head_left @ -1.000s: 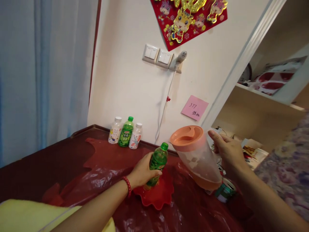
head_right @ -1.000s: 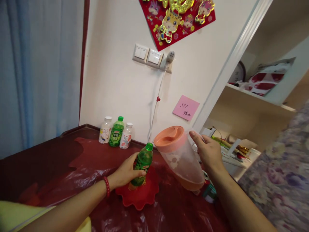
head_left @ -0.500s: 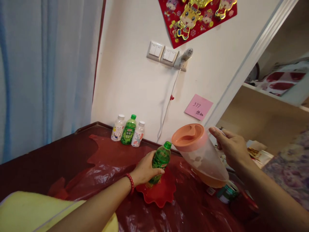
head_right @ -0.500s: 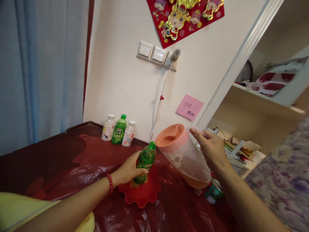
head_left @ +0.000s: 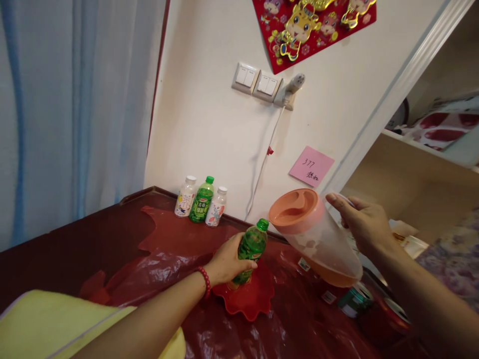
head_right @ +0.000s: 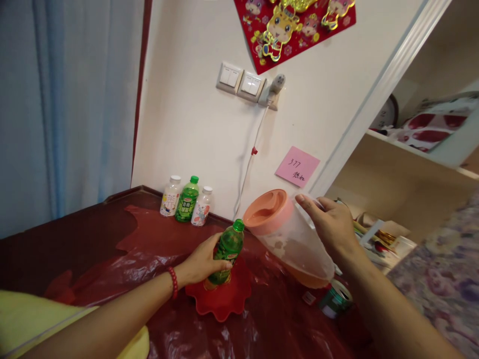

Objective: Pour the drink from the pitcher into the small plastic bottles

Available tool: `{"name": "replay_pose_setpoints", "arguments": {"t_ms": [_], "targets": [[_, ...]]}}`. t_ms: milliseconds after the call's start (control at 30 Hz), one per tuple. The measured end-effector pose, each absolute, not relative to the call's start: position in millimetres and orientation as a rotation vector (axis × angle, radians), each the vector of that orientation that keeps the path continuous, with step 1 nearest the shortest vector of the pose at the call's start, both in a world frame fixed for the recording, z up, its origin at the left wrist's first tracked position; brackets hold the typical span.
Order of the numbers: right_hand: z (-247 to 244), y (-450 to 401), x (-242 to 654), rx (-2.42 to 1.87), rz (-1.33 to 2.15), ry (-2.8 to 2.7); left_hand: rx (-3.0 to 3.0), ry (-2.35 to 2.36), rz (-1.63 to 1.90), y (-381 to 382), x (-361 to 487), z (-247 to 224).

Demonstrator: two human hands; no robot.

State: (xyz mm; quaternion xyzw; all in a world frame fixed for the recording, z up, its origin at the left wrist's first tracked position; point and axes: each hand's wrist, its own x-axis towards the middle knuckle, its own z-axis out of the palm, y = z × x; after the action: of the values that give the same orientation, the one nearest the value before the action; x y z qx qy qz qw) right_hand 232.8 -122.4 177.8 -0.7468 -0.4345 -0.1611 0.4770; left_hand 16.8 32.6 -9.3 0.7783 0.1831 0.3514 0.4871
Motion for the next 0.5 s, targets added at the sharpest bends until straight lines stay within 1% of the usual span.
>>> {"name": "replay_pose_setpoints", "arguments": {"t_ms": [500], "targets": [[191.7,-121.7,222.4,-1.88,-0.377,-1.101,1.905,0.457,0.823,31.0,15.6,-6.9]]}}
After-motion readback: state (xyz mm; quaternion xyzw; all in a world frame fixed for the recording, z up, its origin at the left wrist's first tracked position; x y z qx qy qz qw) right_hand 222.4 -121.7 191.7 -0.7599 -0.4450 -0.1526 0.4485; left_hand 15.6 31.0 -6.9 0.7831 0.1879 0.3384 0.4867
